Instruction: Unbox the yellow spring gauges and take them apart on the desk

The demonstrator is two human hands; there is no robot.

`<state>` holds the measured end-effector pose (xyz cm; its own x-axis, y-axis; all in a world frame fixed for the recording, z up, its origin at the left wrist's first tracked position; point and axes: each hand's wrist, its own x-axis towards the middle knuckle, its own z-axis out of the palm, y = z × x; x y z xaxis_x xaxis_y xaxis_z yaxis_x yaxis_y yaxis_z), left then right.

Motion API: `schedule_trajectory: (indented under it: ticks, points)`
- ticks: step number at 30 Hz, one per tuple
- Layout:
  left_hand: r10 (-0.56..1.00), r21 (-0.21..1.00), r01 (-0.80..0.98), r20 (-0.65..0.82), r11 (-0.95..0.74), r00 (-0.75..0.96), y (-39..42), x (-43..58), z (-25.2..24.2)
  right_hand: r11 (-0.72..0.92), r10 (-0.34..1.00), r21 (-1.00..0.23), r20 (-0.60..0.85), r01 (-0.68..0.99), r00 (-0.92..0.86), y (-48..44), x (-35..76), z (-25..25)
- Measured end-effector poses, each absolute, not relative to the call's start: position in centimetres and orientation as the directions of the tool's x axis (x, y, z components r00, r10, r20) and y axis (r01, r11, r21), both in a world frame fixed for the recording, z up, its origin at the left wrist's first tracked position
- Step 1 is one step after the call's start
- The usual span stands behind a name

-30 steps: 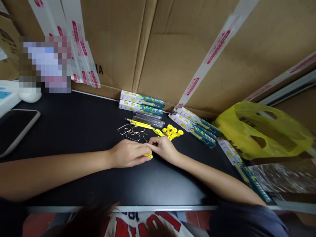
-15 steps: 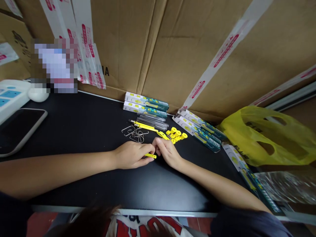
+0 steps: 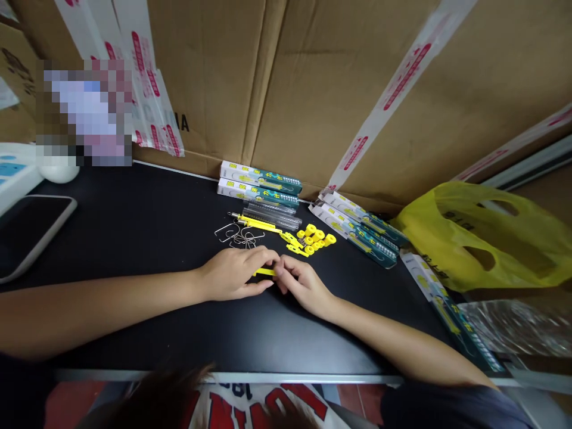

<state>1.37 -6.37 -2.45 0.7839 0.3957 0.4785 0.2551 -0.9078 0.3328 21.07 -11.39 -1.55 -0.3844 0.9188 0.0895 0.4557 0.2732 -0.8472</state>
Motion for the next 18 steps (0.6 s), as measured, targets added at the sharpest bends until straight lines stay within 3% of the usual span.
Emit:
schedule_trajectory:
  ticks: [3,8,18]
  points:
    - [0.439,0.329,0.300,0.547,-0.896,0.713,-6.2,1.2,-2.2,0.273,0.939,-0.878,0.153,0.394,-0.308,-11.1,21.6,-2.1]
    - [0.540,0.443,0.320,0.580,-0.838,0.610,-5.8,1.0,-2.0,0.244,0.967,-0.914,0.203,0.323,-0.157,-10.5,21.8,-2.9]
    - [0.541,0.445,0.339,0.486,-0.829,0.686,-5.3,1.3,-2.0,0.241,0.968,-0.923,0.205,0.300,-0.147,-10.7,21.8,-2.9]
